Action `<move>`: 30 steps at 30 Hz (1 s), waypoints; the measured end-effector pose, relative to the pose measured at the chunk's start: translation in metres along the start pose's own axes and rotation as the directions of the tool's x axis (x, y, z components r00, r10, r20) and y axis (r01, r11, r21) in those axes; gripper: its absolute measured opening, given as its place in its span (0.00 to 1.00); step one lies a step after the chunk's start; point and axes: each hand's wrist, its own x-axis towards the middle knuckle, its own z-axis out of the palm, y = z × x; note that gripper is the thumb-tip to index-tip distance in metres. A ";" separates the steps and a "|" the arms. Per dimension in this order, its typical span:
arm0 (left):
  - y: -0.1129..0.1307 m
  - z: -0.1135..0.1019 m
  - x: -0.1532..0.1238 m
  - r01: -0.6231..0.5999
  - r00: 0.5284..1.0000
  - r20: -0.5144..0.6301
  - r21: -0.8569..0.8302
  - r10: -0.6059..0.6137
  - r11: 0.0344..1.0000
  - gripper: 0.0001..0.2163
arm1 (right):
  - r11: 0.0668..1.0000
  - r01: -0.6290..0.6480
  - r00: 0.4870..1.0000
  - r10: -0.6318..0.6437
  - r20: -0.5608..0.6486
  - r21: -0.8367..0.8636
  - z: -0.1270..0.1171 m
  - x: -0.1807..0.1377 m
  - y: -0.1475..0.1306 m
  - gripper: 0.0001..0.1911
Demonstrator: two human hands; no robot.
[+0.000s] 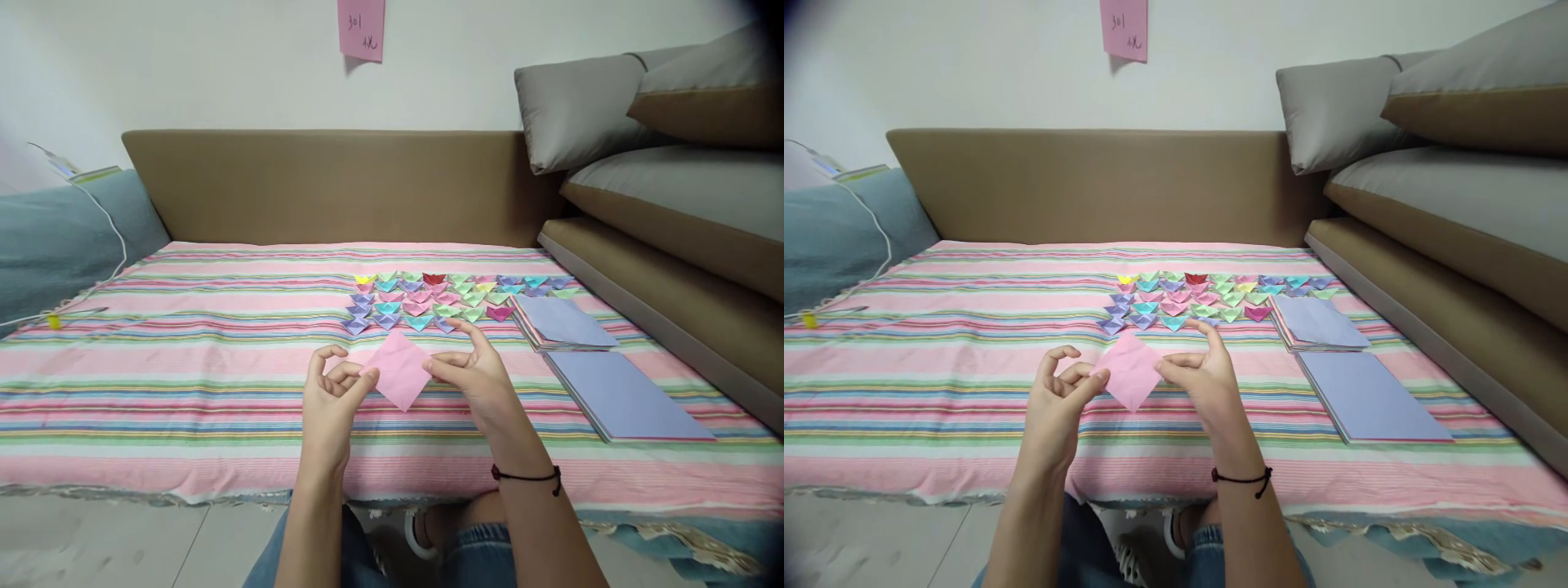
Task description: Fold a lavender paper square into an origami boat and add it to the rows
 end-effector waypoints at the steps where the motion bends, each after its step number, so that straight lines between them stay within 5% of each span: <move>1: 0.001 -0.001 0.000 0.004 0.999 0.046 0.016 -0.005 1.000 0.19 | 1.000 0.012 0.999 -0.011 -0.031 0.023 0.001 0.000 0.000 0.44; 10: -0.003 -0.004 -0.003 -0.034 0.933 0.357 0.173 -0.031 0.984 0.08 | 0.990 0.108 0.981 -0.091 -0.174 0.095 0.006 0.000 0.001 0.42; 14: -0.002 -0.004 -0.005 -0.019 0.880 0.458 0.302 -0.128 0.953 0.15 | 0.988 0.111 0.988 -0.098 -0.117 0.109 0.008 -0.001 0.000 0.42; 21: 0.000 0.000 -0.007 -0.059 0.868 0.483 0.335 -0.118 0.941 0.25 | 0.983 0.121 0.990 -0.109 -0.087 0.139 0.010 -0.001 0.000 0.41; 30: 0.004 0.003 -0.008 -0.043 0.871 0.474 0.334 -0.129 0.941 0.26 | 0.980 0.151 0.979 -0.130 -0.155 0.130 0.015 -0.004 -0.003 0.39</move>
